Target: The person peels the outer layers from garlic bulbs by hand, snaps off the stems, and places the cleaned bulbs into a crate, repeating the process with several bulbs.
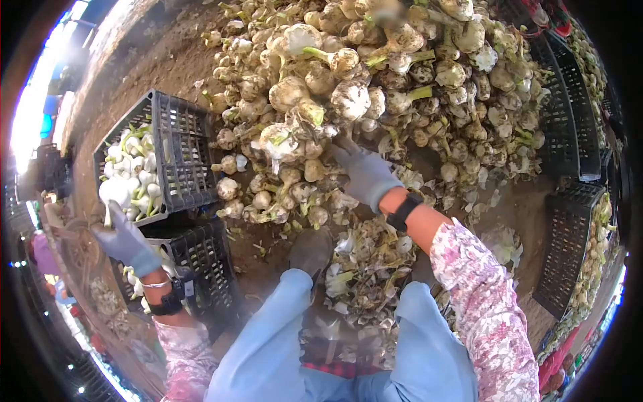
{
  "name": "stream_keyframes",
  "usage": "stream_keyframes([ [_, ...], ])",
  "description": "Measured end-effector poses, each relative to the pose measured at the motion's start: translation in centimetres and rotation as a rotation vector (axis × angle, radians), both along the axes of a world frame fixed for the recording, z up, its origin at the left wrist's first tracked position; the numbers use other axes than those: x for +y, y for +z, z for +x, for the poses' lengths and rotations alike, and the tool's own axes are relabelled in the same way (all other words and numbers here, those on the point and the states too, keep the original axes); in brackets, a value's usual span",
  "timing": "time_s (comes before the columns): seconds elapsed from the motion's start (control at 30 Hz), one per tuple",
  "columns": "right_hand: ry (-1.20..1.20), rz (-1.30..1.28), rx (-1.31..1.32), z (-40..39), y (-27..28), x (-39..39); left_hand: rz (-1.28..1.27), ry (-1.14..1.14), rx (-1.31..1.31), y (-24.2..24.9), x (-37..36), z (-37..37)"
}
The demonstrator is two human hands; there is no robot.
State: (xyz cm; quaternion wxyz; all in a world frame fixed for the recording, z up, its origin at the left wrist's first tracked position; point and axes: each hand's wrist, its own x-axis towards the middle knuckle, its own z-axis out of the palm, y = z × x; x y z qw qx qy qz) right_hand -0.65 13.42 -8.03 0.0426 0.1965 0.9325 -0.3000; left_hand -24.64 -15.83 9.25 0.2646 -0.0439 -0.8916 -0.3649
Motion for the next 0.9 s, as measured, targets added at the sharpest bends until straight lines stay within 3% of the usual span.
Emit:
stream_keyframes([
  [0.03, 0.062, 0.03, -0.089, -0.7, -0.1, 0.1, -0.132, 0.094, 0.009, 0.4, 0.0, -0.5],
  [0.13, 0.318, 0.228, -0.436, -2.2, -0.1, 0.8, 0.11, -0.247, -0.017, -2.4, 2.8, 2.7],
  [0.23, 0.313, 0.288, -0.259, -0.4, -0.8, 1.3, 0.124, -0.6, -0.274, -5.0, 5.6, 7.0],
  [0.33, 0.009, 0.118, -0.246, 2.8, 0.2, 2.0, 0.345, -0.901, -0.583, -7.5, 7.2, 10.7],
  [0.43, -0.524, -0.402, -0.191, 5.7, -0.3, 1.9, 0.359, -0.973, -0.895, -8.2, 8.0, 14.4],
  [0.47, -0.701, -0.603, -0.154, 6.9, -1.8, 1.7, 0.348, -1.111, -0.935, -8.5, 8.4, 14.9],
  [0.5, -0.924, -1.25, 0.221, 9.2, -7.1, 0.7, 0.301, -1.115, -1.083, -9.1, 8.7, 15.2],
  [0.53, -0.797, -1.402, 0.261, 9.8, -5.0, 0.5, 0.248, -1.116, -1.233, -9.7, 9.1, 15.6],
  [0.6, -0.52, -1.686, 0.344, 9.7, 1.6, 0.2, 0.113, -1.258, -1.05, -10.8, 10.9, 16.4],
  [0.63, -0.514, -1.669, 0.283, 9.9, 1.8, -0.3, 0.046, -1.321, -0.953, -11.2, 12.0, 16.8],
  [0.73, -0.452, -1.581, 0.151, 10.2, 2.4, -0.9, 0.22, -1.423, -1.067, -12.2, 14.9, 18.1],
  [0.8, -0.357, -1.486, 0.135, 10.4, 2.8, -0.9, 0.408, -1.379, -1.37, -12.9, 15.8, 18.7],
  [0.9, -0.481, -1.66, 0.217, 10.9, 3.8, -0.6, 0.548, -1.337, -1.493, -12.3, 16.5, 19.7],
])
